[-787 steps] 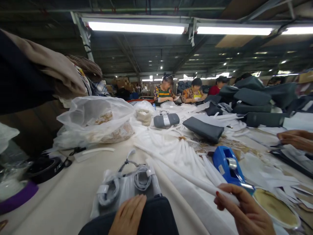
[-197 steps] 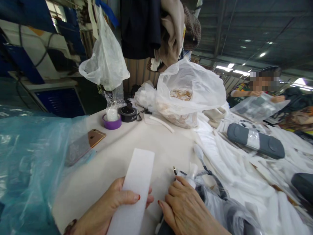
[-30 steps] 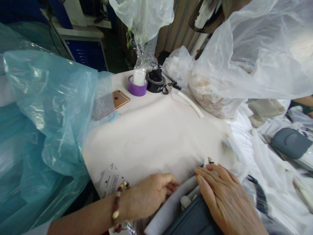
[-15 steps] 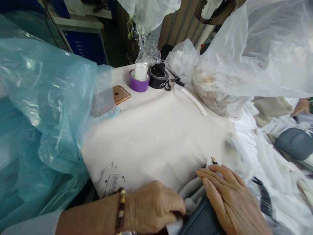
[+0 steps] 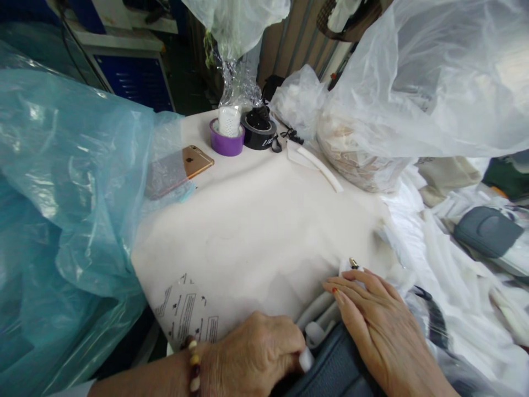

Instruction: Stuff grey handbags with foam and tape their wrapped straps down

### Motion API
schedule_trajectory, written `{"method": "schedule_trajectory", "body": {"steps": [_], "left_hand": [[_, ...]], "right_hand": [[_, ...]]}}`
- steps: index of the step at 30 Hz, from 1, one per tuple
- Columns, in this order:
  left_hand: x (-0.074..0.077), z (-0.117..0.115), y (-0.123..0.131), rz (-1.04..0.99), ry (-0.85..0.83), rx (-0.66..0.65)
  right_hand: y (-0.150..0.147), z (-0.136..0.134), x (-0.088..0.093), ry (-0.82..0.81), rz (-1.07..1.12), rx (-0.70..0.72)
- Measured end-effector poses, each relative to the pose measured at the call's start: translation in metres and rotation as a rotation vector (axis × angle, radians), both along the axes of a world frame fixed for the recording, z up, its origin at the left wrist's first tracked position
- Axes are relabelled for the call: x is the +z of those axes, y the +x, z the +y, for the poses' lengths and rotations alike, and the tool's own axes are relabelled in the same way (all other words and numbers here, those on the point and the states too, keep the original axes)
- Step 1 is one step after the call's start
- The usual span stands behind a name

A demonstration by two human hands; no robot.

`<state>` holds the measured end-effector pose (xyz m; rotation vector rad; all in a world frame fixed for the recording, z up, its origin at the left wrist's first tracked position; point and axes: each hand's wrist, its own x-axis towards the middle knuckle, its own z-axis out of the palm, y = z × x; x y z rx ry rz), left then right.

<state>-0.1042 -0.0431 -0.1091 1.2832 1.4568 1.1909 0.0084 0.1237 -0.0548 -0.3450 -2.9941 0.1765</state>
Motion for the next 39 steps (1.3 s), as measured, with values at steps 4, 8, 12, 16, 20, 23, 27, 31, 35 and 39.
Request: {"method": "schedule_trajectory", "body": {"steps": [4,8,12,16,20,23,27,31,35,39], "left_hand": [[0.004,0.005,-0.008,0.086,0.035,-0.11],[0.013,0.024,-0.008,0.157,-0.022,-0.159],[0.022,0.042,-0.002,0.0,-0.282,-0.045],[0.03,0.029,0.005,-0.07,-0.343,0.071],[0.038,0.0,0.014,0.071,-0.37,0.15],[0.032,-0.004,0.021,0.179,-0.352,0.218],[0.014,0.013,0.024,0.263,-0.371,0.23],[0.005,0.031,0.021,0.268,-0.246,0.334],[0.002,0.046,0.014,0.05,-0.208,0.217],[0.005,0.05,0.01,-0.022,-0.227,0.209]], "right_hand": [[-0.001,-0.001,0.002,0.008,-0.01,0.005],[-0.002,-0.001,0.002,0.003,-0.015,0.001],[-0.001,0.0,0.002,-0.028,-0.014,-0.011],[0.0,0.0,0.003,-0.08,-0.015,-0.014],[-0.005,-0.001,-0.001,-0.097,-0.025,-0.028],[-0.014,-0.005,-0.005,-0.036,-0.07,-0.093],[-0.021,-0.01,-0.003,0.035,-0.115,-0.159],[-0.019,-0.013,-0.004,0.015,-0.064,-0.18],[-0.018,-0.013,0.001,-0.017,-0.003,-0.172],[0.016,-0.016,0.034,-0.088,0.106,-0.096]]}}
